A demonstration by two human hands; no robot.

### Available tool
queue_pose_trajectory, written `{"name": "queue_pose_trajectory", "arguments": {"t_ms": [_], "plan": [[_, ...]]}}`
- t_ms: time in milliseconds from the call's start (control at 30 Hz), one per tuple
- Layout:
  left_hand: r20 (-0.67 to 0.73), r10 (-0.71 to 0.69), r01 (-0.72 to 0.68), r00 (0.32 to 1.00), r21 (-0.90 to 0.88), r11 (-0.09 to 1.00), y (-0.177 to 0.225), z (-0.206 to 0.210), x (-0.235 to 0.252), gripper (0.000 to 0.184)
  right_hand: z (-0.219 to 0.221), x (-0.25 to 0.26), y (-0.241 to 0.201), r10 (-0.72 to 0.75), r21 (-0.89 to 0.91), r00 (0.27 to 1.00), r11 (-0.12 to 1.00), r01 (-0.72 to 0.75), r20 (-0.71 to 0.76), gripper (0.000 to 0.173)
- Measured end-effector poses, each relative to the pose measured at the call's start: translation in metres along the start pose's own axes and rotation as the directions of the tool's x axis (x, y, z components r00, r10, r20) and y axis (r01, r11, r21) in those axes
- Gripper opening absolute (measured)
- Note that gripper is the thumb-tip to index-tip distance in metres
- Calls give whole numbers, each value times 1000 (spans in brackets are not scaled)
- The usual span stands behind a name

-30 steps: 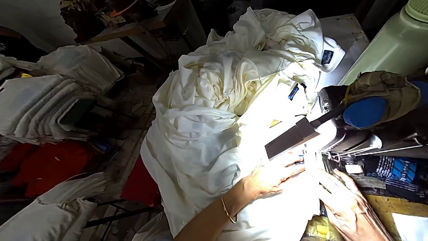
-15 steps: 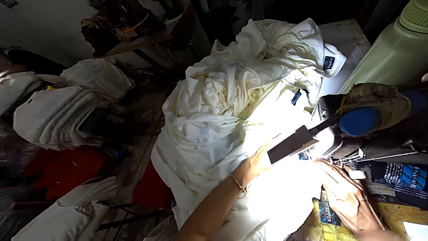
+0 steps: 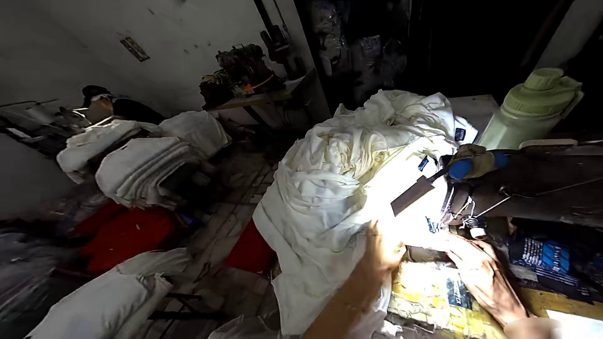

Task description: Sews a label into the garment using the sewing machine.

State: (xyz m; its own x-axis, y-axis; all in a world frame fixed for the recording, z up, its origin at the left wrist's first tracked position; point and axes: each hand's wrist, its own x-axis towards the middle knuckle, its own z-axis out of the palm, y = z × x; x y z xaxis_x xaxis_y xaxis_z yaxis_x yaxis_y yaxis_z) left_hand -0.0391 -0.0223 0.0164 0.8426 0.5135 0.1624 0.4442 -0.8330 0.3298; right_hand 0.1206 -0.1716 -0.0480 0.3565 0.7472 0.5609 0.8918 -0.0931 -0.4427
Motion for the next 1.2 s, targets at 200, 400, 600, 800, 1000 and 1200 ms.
{"name": "queue_pose_trajectory", "arguments": {"t_ms": [200,400,600,800,1000,1200], "plan": [[89,7,8,996,-165,986,29,-67,-50,23,9,9,-19,124,40,990,992,-121,-69,28],[485,169,-2,858,-325,946,6,-60,-33,59,-2,-18,-67,-97,-130,970,989,69,-225,29],[247,49,-94,968,174,980,-13,-74,-4,13,-7,-65,-61,-39,-138,999,990,33,-37,24],[122,239,-200,963,-268,943,8,30,-10,37,-15,-67,-60,45,-41,999,998,-46,-26,28],[141,262,-223,955,-245,943,-15,62,-17,21,-24,-68,-63,140,56,989,989,-137,-46,27],[107,613,-378,783,-700,605,2,30,-32,22,-31,-68,-64,133,8,988,991,-134,73,31]]}}
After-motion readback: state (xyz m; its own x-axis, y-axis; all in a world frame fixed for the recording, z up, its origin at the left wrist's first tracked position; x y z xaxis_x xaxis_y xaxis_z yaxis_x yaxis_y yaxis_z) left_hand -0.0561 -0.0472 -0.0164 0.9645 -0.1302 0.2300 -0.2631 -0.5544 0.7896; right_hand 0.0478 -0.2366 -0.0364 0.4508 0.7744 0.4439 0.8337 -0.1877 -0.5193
